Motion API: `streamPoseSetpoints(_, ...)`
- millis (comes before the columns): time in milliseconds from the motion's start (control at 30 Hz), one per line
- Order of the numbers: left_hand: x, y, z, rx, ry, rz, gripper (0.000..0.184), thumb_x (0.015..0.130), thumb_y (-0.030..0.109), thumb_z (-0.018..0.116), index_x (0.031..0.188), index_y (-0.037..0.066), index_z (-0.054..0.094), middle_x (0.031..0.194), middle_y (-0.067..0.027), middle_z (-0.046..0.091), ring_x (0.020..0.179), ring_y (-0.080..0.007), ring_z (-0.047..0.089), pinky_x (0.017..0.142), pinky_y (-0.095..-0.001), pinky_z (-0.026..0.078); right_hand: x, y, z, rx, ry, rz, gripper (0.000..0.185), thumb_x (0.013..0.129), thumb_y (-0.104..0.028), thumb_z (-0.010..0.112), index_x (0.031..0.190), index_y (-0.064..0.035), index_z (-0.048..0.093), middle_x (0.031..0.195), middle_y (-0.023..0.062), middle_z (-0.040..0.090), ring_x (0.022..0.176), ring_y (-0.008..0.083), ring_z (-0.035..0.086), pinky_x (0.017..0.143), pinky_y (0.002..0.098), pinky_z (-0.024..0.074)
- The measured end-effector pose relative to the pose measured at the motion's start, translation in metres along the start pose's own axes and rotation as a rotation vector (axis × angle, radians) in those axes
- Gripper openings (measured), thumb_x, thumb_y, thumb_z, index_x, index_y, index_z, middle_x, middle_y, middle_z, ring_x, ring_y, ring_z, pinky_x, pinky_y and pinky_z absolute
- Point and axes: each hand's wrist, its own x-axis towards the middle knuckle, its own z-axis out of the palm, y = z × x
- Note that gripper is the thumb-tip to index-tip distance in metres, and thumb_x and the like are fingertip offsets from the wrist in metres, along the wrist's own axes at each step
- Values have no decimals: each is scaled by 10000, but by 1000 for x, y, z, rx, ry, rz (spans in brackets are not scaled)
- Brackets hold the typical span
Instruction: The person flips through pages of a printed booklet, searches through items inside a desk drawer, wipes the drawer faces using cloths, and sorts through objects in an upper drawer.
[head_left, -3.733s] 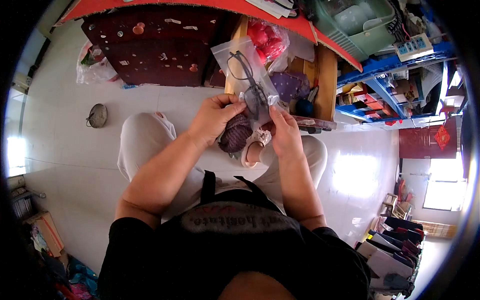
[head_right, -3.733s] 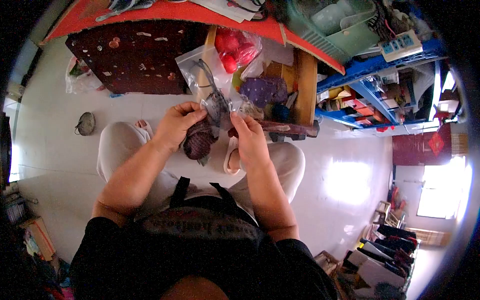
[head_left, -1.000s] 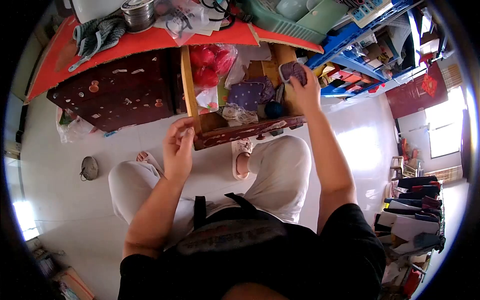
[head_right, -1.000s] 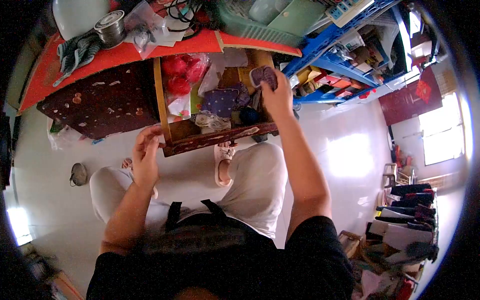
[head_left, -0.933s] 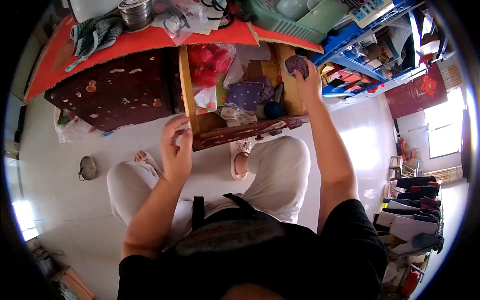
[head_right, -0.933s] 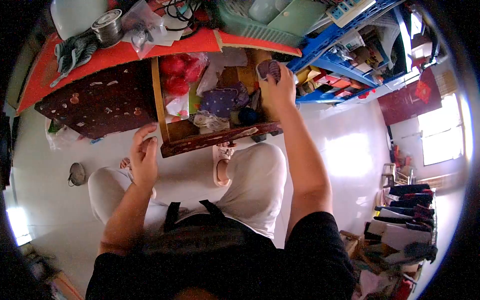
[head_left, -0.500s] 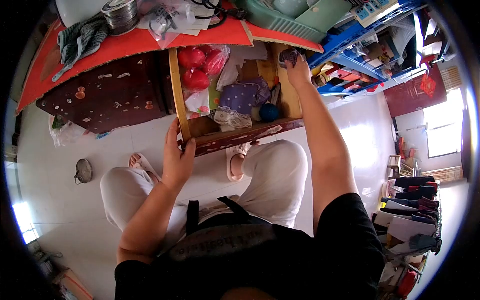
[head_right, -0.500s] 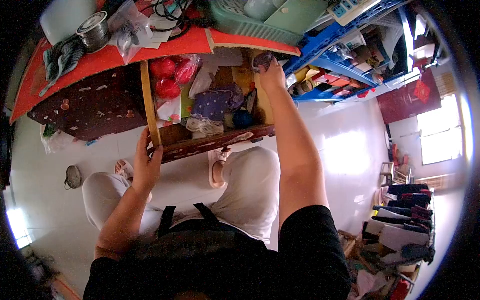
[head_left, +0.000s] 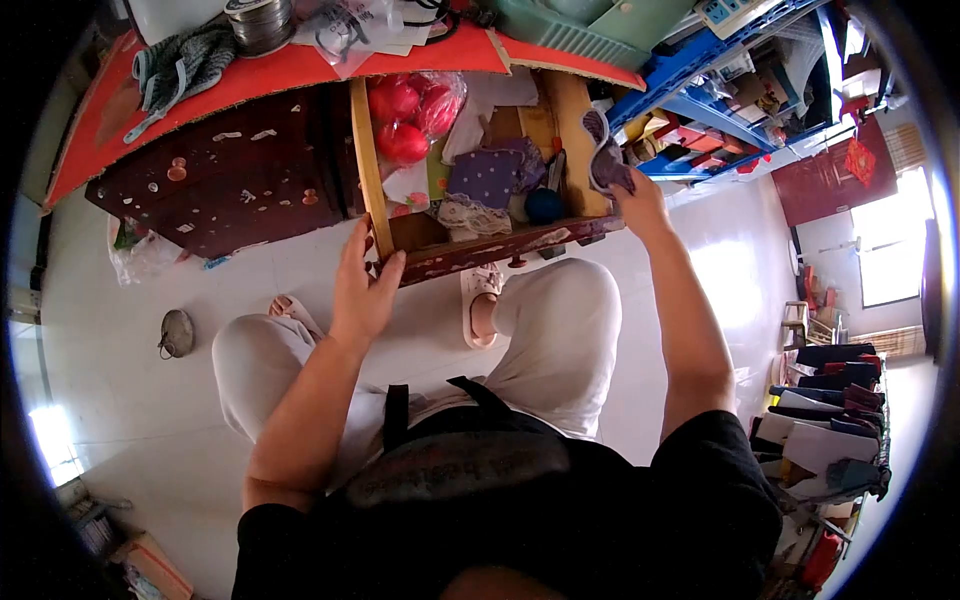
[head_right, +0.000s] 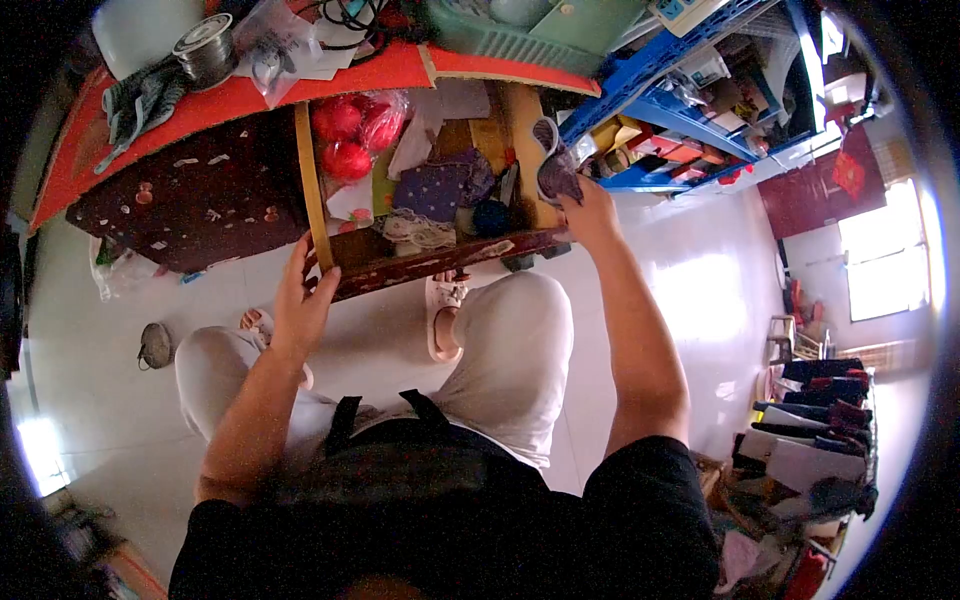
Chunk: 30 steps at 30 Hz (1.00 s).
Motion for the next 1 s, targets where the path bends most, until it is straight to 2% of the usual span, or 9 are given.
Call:
streamPoseSetpoints(100, -1, -16, 1, 98, 18, -15, 577, 766, 147, 567, 1240, -31, 289, 1143, -194, 428, 1049, -273, 441, 876, -328, 350, -37, -1, -5, 98, 201, -271, 443, 702, -144, 556, 1113, -12, 458, 1075, 202, 500, 1028, 332, 466, 877, 374, 367)
streamPoseSetpoints(200, -2, -10, 2, 113, 0, 31, 619, 760, 188, 580, 1247, -41, 273, 1178, -200, 406, 1084, -274, 419, 910, -327, 321, -63, 15, 31, 3, -7, -263, 442, 682, -115, 548, 1093, 21, 456, 1125, 211, 461, 1102, 341, 394, 940, 364, 311)
streamPoseSetpoints(567, -5, -14, 3, 188, -54, 108, 765, 732, 238, 618, 1291, -30, 169, 1295, -219, 268, 1195, -304, 296, 976, -339, 246, -93, -97, 67, 170, -92, -558, 425, 684, -144, 556, 1061, 26, 457, 1044, 199, 499, 987, 356, 456, 872, 389, 358)
streamPoseSetpoints(667, -12, 18, 12, 523, 36, 456, 854, 662, 249, 679, 1291, -16, 166, 1313, -216, 238, 1196, -332, 288, 977, -371, 245, -102, -147, 67, 417, -138, -539, 365, 719, -167, 566, 1022, 19, 484, 996, 196, 520, 931, 355, 481, 828, 374, 381)
streamPoseSetpoints(733, -15, 21, 14, 545, -24, 616, 883, 615, 53, 705, 1298, 25, 146, 1287, -154, 278, 1151, -259, 339, 941, -340, 309, -103, -169, 67, 718, -386, -558, 284, 763, -185, 559, 961, 13, 515, 918, 188, 547, 857, 328, 518, 775, 343, 406)
streamPoseSetpoints(833, -9, -13, 13, -53, -35, 390, 744, 609, -26, 678, 1230, 40, 274, 1175, -108, 395, 1073, -210, 412, 906, -309, 347, -92, -176, 55, 704, -486, -488, 217, 788, -179, 542, 899, 8, 537, 857, 172, 564, 810, 290, 540, 736, 315, 420)
streamPoseSetpoints(867, -8, -13, 11, -154, -18, 266, 683, 621, -43, 665, 1201, 41, 312, 1134, -92, 428, 1048, -198, 432, 899, -300, 351, -73, -161, 71, 764, -279, -658, 213, 799, -184, 534, 895, 6, 545, 866, 169, 566, 811, 274, 545, 732, 314, 425)
streamPoseSetpoints(933, -6, -5, 8, -107, 72, 377, 560, 675, -48, 619, 1162, 18, 350, 1101, -82, 453, 1024, -184, 450, 898, -292, 340, -28, -142, 69, 441, 4, -566, 249, 770, -175, 552, 946, 1, 538, 963, 163, 554, 911, 290, 526, 802, 338, 409)
streamPoseSetpoints(1000, 0, -4, 6, -133, 167, 310, 507, 706, -80, 567, 1152, -2, 340, 1083, -91, 469, 989, -175, 479, 879, -283, 357, 18, -103, 82, 172, -56, -370, 509, 739, -297, 565, 1160, -45, 428, 1145, 173, 471, 1051, 328, 450, 908, 371, 353)
